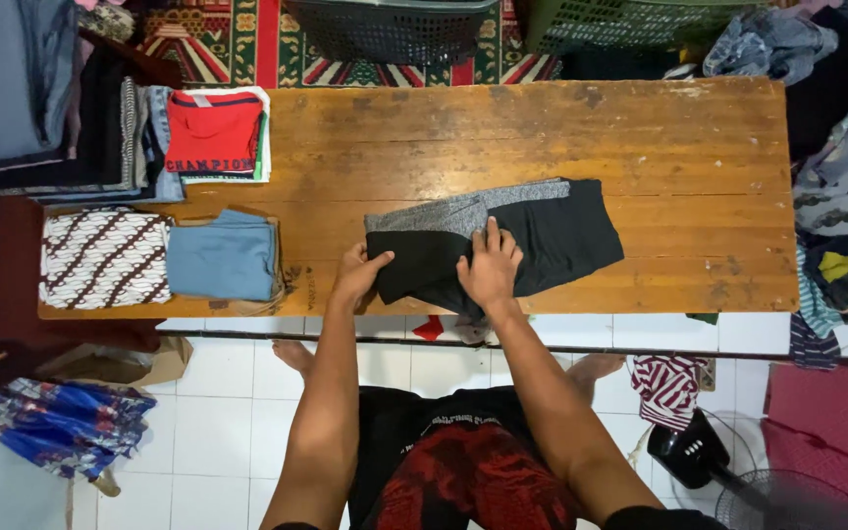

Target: Folding and inspecting a pair of pants on a wooden table

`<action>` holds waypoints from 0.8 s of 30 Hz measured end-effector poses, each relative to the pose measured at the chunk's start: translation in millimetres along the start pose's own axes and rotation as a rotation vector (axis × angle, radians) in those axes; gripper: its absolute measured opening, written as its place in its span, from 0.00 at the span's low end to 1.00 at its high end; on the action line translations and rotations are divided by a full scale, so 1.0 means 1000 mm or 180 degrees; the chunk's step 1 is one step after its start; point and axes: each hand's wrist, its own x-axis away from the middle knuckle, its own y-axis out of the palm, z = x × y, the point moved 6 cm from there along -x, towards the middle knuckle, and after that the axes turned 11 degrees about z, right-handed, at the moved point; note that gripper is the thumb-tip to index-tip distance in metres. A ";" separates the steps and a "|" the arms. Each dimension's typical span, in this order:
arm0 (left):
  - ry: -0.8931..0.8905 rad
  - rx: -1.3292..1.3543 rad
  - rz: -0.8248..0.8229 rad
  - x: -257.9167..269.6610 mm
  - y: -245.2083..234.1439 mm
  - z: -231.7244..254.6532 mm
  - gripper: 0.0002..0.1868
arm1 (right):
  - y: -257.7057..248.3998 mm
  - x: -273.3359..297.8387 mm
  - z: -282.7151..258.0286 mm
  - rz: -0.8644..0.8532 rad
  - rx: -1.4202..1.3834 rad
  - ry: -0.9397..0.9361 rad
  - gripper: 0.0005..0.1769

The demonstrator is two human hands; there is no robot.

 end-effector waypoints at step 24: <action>0.2676 -0.0566 -0.0901 0.141 0.152 0.118 0.38 | 0.015 -0.033 0.124 -0.0445 -0.4664 0.3219 0.16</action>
